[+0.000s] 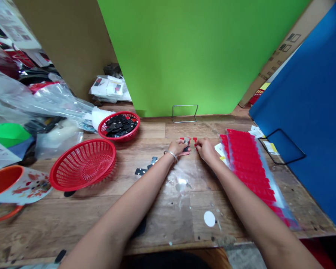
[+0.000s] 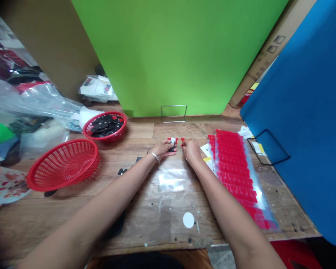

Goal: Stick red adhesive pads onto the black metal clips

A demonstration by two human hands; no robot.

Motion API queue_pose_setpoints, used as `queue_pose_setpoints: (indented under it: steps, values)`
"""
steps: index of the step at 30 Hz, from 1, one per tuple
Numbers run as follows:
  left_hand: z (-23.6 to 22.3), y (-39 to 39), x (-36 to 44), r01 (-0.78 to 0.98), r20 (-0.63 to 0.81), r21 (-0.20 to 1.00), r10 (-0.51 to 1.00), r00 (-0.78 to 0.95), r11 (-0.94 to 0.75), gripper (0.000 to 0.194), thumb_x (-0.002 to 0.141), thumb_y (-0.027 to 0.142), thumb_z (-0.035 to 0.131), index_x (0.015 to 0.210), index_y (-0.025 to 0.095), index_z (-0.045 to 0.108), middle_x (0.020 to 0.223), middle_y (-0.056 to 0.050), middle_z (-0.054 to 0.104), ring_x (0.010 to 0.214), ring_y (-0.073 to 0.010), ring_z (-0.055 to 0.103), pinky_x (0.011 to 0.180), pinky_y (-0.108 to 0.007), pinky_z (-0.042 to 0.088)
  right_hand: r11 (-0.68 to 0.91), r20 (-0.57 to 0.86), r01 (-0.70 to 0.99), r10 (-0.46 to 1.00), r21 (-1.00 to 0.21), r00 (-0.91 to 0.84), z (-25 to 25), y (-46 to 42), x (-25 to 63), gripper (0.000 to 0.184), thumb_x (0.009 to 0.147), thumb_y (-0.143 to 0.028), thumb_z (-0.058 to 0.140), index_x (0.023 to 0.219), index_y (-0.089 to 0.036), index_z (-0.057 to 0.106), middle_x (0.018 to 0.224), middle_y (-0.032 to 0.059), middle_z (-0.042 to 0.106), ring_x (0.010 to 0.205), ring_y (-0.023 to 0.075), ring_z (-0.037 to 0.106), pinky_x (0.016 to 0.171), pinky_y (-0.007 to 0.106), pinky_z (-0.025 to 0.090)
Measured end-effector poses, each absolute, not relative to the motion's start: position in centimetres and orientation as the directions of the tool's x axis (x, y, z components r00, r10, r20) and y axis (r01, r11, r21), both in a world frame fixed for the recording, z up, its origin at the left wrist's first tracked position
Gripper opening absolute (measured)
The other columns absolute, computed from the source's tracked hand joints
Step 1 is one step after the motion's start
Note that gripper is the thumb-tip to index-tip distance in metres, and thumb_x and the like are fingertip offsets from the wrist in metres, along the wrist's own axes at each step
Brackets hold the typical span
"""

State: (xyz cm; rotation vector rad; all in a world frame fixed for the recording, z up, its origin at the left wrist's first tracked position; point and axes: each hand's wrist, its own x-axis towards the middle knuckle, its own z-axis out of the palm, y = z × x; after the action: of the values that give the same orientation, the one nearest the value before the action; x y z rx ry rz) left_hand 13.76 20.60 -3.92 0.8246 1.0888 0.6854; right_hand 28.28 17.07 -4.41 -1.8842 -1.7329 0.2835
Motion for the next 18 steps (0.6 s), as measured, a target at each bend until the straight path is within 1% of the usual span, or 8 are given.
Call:
queue_pose_setpoints:
  steps: [4, 7, 12, 15, 18]
  values:
    - [-4.0, 20.7, 13.7, -0.086, -0.484, 0.840, 0.811, 0.328, 0.536, 0.006, 0.075, 0.014, 0.061, 0.076, 0.013, 0.056, 0.076, -0.003, 0.064, 0.058, -0.0081, 0.061, 0.065, -0.029, 0.056, 0.004, 0.238, 0.827, 0.959, -0.562, 0.157, -4.2, 16.7, 28.1, 0.012, 0.069, -0.011, 0.048, 0.070, -0.018, 0.058, 0.078, 0.0055, 0.056, 0.080, 0.0201, 0.051, 0.074, 0.030, 0.038]
    - [-4.0, 20.7, 13.7, -0.092, -0.489, 0.836, 0.809, 0.326, 0.541, 0.008, 0.074, 0.015, 0.063, 0.075, 0.013, 0.056, 0.074, -0.003, 0.064, 0.058, -0.0080, 0.061, 0.064, -0.027, 0.056, 0.016, 0.256, 0.783, 0.949, -0.622, 0.183, -4.0, 16.4, 28.3, 0.011, 0.071, -0.013, 0.045, 0.071, -0.019, 0.054, 0.075, 0.0045, 0.056, 0.079, 0.0194, 0.051, 0.074, 0.030, 0.038]
    - [-3.9, 20.6, 13.7, -0.106, -0.497, 0.828, 0.807, 0.319, 0.551, 0.011, 0.073, 0.015, 0.063, 0.075, 0.013, 0.053, 0.073, -0.002, 0.063, 0.056, -0.0078, 0.061, 0.061, -0.026, 0.056, -0.005, 0.259, 0.651, 0.915, -0.759, 0.309, -4.5, 16.2, 29.5, 0.008, 0.074, -0.021, 0.044, 0.076, -0.019, 0.051, 0.071, 0.0024, 0.059, 0.069, 0.0179, 0.054, 0.067, 0.029, 0.042]
    - [-3.7, 20.7, 13.8, -0.108, -0.507, 0.820, 0.801, 0.318, 0.562, 0.014, 0.072, 0.015, 0.065, 0.075, 0.013, 0.052, 0.070, -0.001, 0.062, 0.054, -0.0081, 0.060, 0.059, -0.027, 0.056, -0.009, 0.250, 0.556, 0.887, -0.831, 0.389, -4.4, 15.7, 30.0, 0.011, 0.075, -0.028, 0.046, 0.078, -0.019, 0.051, 0.069, 0.0019, 0.059, 0.066, 0.0174, 0.055, 0.062, 0.029, 0.044]
    - [-3.1, 20.7, 13.7, -0.101, -0.515, 0.816, 0.795, 0.319, 0.569, 0.014, 0.071, 0.013, 0.066, 0.075, 0.012, 0.053, 0.064, -0.001, 0.061, 0.052, -0.0085, 0.060, 0.057, -0.025, 0.055, 0.015, 0.234, 0.468, 0.881, -0.883, 0.412, -3.5, 14.7, 29.8, 0.016, 0.072, -0.033, 0.053, 0.079, -0.019, 0.051, 0.068, 0.0007, 0.059, 0.063, 0.0152, 0.055, 0.058, 0.026, 0.044]
